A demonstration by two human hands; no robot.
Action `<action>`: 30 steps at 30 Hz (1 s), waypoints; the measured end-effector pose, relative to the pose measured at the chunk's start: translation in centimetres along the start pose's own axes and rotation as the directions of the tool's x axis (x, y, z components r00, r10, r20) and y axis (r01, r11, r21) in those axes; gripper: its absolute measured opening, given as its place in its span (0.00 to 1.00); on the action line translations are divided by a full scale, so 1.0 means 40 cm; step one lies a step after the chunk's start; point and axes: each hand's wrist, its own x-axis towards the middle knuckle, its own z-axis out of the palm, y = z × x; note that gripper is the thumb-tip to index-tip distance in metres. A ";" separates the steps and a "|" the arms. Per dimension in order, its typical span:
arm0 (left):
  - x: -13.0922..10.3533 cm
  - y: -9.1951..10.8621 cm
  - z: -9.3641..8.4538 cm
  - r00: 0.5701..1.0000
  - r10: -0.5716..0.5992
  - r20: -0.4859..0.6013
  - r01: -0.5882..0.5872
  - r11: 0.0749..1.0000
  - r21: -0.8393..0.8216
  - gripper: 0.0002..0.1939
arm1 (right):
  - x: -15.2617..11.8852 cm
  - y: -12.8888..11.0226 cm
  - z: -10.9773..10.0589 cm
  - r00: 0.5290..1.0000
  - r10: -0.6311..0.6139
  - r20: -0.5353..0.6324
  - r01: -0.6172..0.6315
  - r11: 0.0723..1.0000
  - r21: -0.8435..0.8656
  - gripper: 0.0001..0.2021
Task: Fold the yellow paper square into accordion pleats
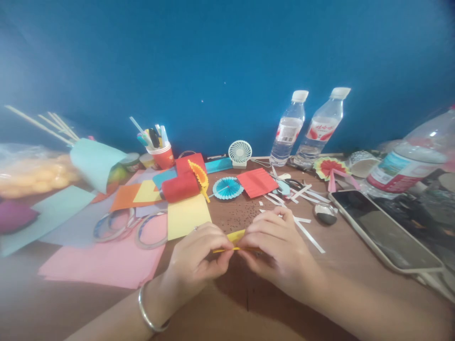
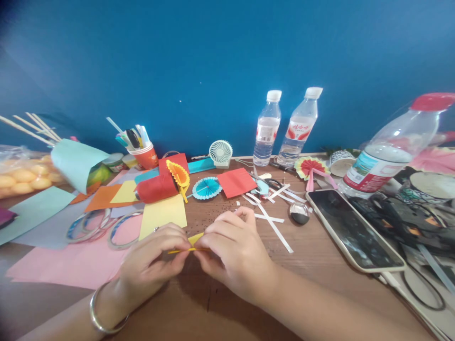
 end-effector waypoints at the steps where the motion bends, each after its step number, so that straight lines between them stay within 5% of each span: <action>1: 0.000 0.000 0.000 1.000 -0.003 0.002 0.003 1.000 0.006 0.05 | 0.000 0.000 0.000 1.000 0.000 0.001 0.000 1.000 -0.001 0.04; 30: -0.009 0.002 0.003 1.000 -0.015 0.024 0.016 0.998 -0.058 0.08 | -0.005 -0.012 0.005 0.999 0.008 -0.052 -0.004 0.997 0.075 0.04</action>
